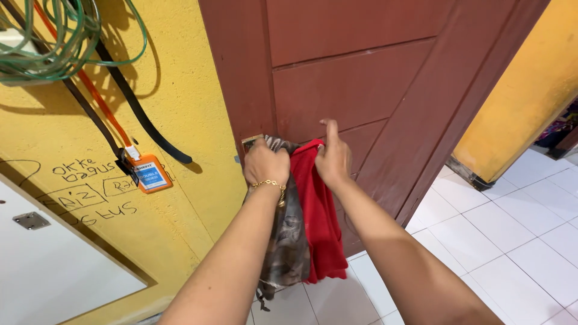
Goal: Organize electrical cords, clothes, and other items in a room.
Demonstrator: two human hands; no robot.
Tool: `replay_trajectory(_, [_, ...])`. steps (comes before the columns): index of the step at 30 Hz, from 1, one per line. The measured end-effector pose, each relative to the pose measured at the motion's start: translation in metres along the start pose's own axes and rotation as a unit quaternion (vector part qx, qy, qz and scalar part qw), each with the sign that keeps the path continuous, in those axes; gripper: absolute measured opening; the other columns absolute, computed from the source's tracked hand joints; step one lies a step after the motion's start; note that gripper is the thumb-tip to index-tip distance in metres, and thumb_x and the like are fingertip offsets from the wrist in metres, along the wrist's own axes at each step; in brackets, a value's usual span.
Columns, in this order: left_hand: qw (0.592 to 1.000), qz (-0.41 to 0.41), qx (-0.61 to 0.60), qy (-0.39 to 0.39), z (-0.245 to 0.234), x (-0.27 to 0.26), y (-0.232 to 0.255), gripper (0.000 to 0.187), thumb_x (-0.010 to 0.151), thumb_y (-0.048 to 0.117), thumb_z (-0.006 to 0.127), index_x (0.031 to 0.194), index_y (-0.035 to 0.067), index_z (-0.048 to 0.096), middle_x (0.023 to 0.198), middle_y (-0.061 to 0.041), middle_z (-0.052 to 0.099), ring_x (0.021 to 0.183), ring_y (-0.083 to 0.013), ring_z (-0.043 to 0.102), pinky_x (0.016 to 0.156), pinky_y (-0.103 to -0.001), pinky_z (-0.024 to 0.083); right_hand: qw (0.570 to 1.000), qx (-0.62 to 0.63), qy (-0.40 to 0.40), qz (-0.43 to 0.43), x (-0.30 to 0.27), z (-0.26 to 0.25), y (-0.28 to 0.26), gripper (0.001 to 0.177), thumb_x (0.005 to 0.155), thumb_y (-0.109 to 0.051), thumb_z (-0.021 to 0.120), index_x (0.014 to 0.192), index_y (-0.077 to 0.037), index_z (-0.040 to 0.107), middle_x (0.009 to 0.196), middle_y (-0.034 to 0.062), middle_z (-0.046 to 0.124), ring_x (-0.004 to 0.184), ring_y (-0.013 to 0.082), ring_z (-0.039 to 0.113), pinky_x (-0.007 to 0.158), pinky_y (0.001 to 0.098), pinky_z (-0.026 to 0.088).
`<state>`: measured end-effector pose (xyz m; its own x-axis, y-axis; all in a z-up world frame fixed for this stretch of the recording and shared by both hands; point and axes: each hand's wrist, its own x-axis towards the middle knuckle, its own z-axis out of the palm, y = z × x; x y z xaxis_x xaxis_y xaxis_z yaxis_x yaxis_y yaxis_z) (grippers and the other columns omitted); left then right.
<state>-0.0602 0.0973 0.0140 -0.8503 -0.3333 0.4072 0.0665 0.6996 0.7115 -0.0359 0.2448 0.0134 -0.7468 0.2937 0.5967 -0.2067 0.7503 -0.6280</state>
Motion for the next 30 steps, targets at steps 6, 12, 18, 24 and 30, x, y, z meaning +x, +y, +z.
replay_trajectory(6, [0.988, -0.135, -0.007, -0.076, -0.007, -0.005, 0.01, 0.056, 0.079, 0.037, 0.073, 0.129, 0.013, 0.064, 0.124, -0.02, 0.063, 0.126, -0.0467, 0.049, 0.103, -0.057, 0.04, 0.992, 0.109, 0.025, 0.063, 0.01, 0.016, 0.023, 0.047, 0.081, 0.012, 0.05, 0.121, -0.012, 0.059, 0.074, 0.0148, 0.059, 0.07, 0.0297, 0.065, 0.069, 0.0425, 0.052])
replay_trajectory(12, [0.99, -0.128, -0.002, -0.052, -0.019, 0.004, -0.004, 0.044, 0.08, 0.026, 0.072, 0.118, 0.005, 0.064, 0.109, -0.02, 0.074, 0.11, -0.0397, 0.069, 0.107, -0.053, 0.044, 0.982, 0.165, -0.088, 0.02, 0.041, 0.035, 0.068, 0.028, 0.087, 0.002, 0.053, 0.105, -0.01, 0.071, 0.084, 0.0069, 0.069, 0.081, 0.0165, 0.064, 0.076, 0.0325, 0.052])
replay_trajectory(18, [0.99, -0.133, -0.028, -0.036, -0.027, 0.006, -0.003, 0.043, 0.078, 0.019, 0.076, 0.113, 0.001, 0.059, 0.105, -0.025, 0.072, 0.103, -0.043, 0.068, 0.092, -0.05, 0.052, 0.977, 0.048, -0.188, -0.085, 0.039, 0.005, 0.047, 0.056, 0.057, -0.027, 0.099, 0.092, -0.002, 0.064, 0.084, 0.0094, 0.069, 0.076, 0.0195, 0.063, 0.069, 0.0363, 0.052])
replay_trajectory(24, [0.989, -0.107, -0.1, -0.031, 0.006, 0.015, -0.014, 0.033, 0.077, 0.008, 0.068, 0.109, 0.002, 0.063, 0.105, -0.025, 0.073, 0.105, -0.0438, 0.069, 0.095, -0.049, 0.052, 0.985, 0.049, -0.167, 0.004, 0.042, 0.021, 0.05, 0.025, 0.085, -0.026, 0.083, 0.084, -0.003, 0.074, 0.067, 0.0123, 0.066, 0.06, 0.0192, 0.061, 0.064, 0.0377, 0.05])
replay_trajectory(30, [0.975, -0.087, -0.2, -0.048, -0.003, 0.011, 0.009, 0.035, 0.075, 0.008, 0.063, 0.108, -0.002, 0.06, 0.105, -0.029, 0.071, 0.105, -0.0457, 0.068, 0.096, -0.05, 0.051, 0.965, 0.254, -0.059, 0.016, 0.053, 0.019, 0.029, 0.024, 0.095, -0.017, 0.075, 0.079, 0.0, 0.068, 0.069, 0.0008, 0.061, 0.07, 0.0052, 0.049, 0.068, 0.0274, 0.047])
